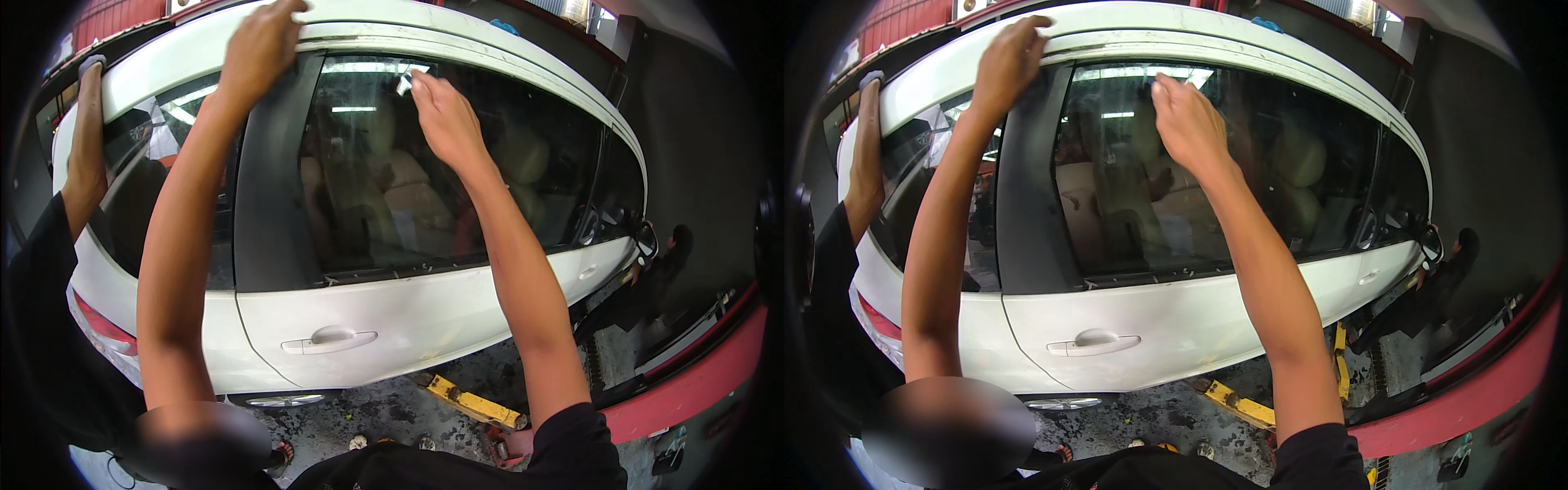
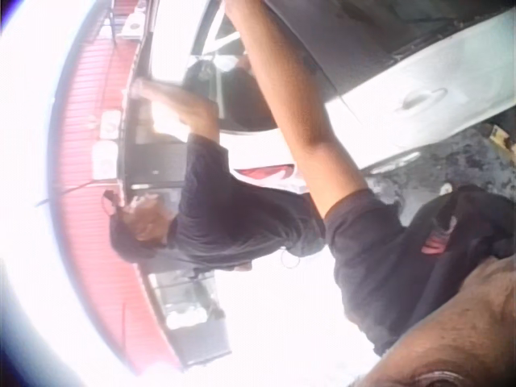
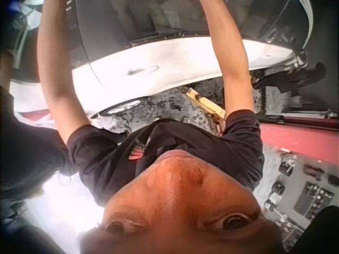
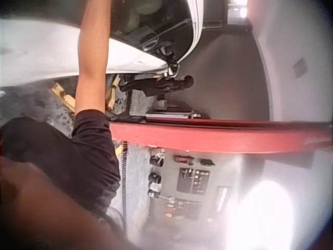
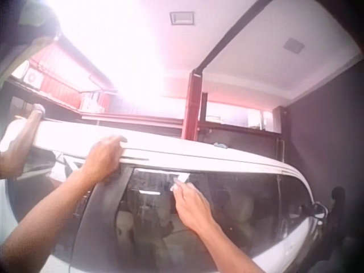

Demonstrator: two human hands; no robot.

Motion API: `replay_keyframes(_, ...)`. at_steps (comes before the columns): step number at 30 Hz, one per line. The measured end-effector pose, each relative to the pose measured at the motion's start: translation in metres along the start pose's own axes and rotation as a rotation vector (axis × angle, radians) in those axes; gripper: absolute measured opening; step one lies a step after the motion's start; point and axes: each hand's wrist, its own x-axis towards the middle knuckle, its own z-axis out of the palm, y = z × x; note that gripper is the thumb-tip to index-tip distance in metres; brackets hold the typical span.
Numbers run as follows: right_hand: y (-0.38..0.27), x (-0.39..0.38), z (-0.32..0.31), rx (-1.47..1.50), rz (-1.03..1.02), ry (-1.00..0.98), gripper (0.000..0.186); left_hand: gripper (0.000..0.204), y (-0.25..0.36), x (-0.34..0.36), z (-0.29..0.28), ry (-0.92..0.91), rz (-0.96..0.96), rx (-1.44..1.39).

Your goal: The person applies a tint film to the rear side window of a white car using a blue squeegee tool. They smooth the film along the top edge and then move to the front side window to continue the application.

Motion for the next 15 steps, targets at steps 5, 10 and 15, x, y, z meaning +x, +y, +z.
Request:
replay_keyframes(5, -0.041, 0.050, 0.014, -0.082, -0.112, -0.036, 0.031, 0.024, 0.014, 0.003, -0.003, -0.218, -0.090, -0.016)
replay_keyframes(10, -0.049, 0.079, 0.026, -0.265, -0.224, 0.003, 0.029, 0.033, -0.008, 0.000, 0.031, 0.063, 0.101, 0.140)
replay_keyframes(15, -0.037, 0.089, 0.020, -0.361, -0.362, -0.057, 0.027, 0.064, 0.011, -0.016, 0.025, -0.110, 0.117, 0.096)
